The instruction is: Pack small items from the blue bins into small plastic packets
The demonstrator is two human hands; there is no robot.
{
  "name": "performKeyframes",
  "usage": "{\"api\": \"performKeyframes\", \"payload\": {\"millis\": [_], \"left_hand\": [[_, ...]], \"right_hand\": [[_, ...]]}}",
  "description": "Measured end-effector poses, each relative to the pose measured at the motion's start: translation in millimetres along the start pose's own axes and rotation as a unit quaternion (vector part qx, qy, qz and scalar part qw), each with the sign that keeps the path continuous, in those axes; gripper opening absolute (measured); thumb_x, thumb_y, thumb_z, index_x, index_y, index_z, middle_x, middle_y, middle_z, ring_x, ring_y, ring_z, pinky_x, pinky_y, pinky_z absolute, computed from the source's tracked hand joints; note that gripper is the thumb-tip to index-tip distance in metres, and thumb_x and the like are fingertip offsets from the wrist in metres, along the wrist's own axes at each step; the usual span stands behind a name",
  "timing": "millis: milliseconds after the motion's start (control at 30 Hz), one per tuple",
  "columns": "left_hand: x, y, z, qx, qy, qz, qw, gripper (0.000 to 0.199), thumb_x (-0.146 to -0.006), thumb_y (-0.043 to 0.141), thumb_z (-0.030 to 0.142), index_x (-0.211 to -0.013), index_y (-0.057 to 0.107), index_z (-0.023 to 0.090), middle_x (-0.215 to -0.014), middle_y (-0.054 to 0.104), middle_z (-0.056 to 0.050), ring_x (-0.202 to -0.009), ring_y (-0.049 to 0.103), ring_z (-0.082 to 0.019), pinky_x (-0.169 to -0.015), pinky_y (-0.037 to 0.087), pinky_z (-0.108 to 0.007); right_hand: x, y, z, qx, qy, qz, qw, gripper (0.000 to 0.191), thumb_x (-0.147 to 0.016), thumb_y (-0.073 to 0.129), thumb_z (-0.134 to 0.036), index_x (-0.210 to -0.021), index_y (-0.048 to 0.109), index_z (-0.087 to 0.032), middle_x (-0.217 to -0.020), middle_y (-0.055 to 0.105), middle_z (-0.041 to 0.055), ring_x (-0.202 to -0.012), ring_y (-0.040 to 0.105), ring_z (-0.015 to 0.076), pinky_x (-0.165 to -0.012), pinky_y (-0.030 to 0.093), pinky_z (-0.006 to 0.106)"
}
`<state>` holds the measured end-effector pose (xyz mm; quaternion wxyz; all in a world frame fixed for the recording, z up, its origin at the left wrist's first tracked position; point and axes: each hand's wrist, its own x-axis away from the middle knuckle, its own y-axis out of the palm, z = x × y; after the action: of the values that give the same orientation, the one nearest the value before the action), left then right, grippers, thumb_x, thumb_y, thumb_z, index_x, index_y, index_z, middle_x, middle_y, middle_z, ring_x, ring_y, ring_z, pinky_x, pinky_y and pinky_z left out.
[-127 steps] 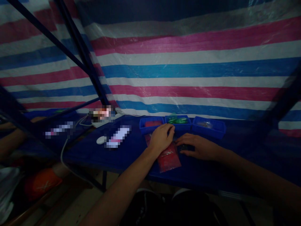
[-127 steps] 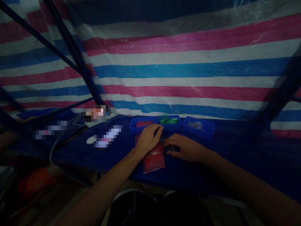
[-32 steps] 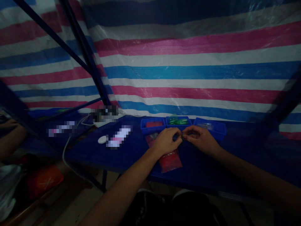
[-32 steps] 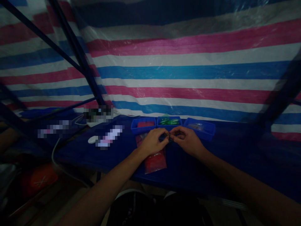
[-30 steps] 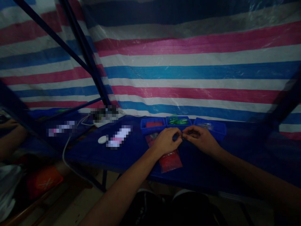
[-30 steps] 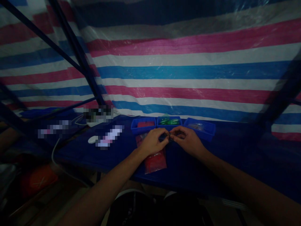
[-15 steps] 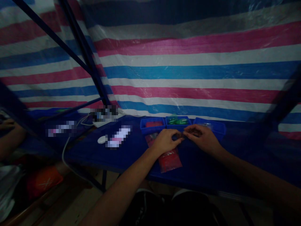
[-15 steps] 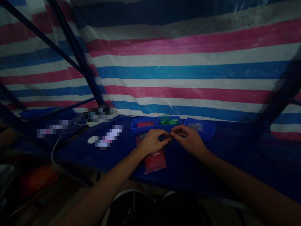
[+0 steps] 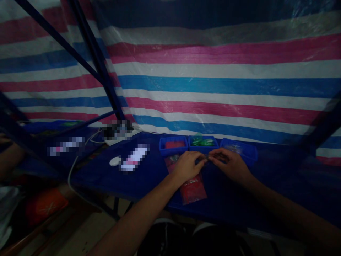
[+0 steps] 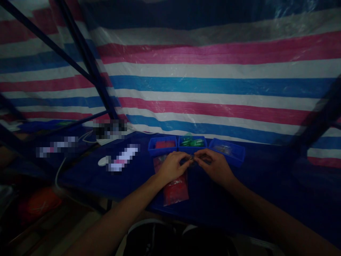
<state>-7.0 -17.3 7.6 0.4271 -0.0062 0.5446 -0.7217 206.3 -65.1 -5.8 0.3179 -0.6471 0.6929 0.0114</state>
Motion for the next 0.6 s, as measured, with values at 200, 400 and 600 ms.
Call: {"api": "performKeyframes", "payload": {"millis": [200,400,600], "left_hand": [[1.1,-1.6,-0.7,0.024,0.001,-0.01,1.0,0.026,-0.102,0.054,0.039,-0.107,0.071,0.02,-0.105,0.077,-0.004,-0.098,0.07,-0.019,-0.091,0.048,-0.033],[1.0,-3.6,-5.5,0.017,0.019,-0.007,1.0,0.025,-0.102,0.055,0.038,-0.111,0.071,0.021,-0.111,0.076,-0.004,-0.104,0.069,-0.02,-0.095,0.046,-0.034],[-1.0,0.9,-7.7,0.0,0.053,-0.032,0.998,0.027,-0.103,0.055,0.037,-0.116,0.071,0.021,-0.113,0.076,-0.005,-0.107,0.07,-0.021,-0.094,0.047,-0.035]], "right_hand": [[-3.9,-4.0,-4.2,0.016,0.01,-0.006,1.0,0.027,-0.087,0.073,-0.046,-0.104,0.073,-0.025,-0.106,0.078,0.0069,-0.094,0.075,0.0258,-0.091,0.061,0.044],[-11.5,-10.2,-12.8,0.074,-0.037,-0.039,0.996,0.025,-0.09,0.069,-0.042,-0.108,0.072,-0.024,-0.104,0.078,0.0075,-0.093,0.075,0.0258,-0.087,0.061,0.043],[-8.1,-18.9,-17.7,0.151,-0.088,-0.05,0.983,0.021,-0.091,0.066,-0.036,-0.109,0.072,-0.027,-0.102,0.078,0.0065,-0.091,0.074,0.0266,-0.085,0.059,0.045]]}}
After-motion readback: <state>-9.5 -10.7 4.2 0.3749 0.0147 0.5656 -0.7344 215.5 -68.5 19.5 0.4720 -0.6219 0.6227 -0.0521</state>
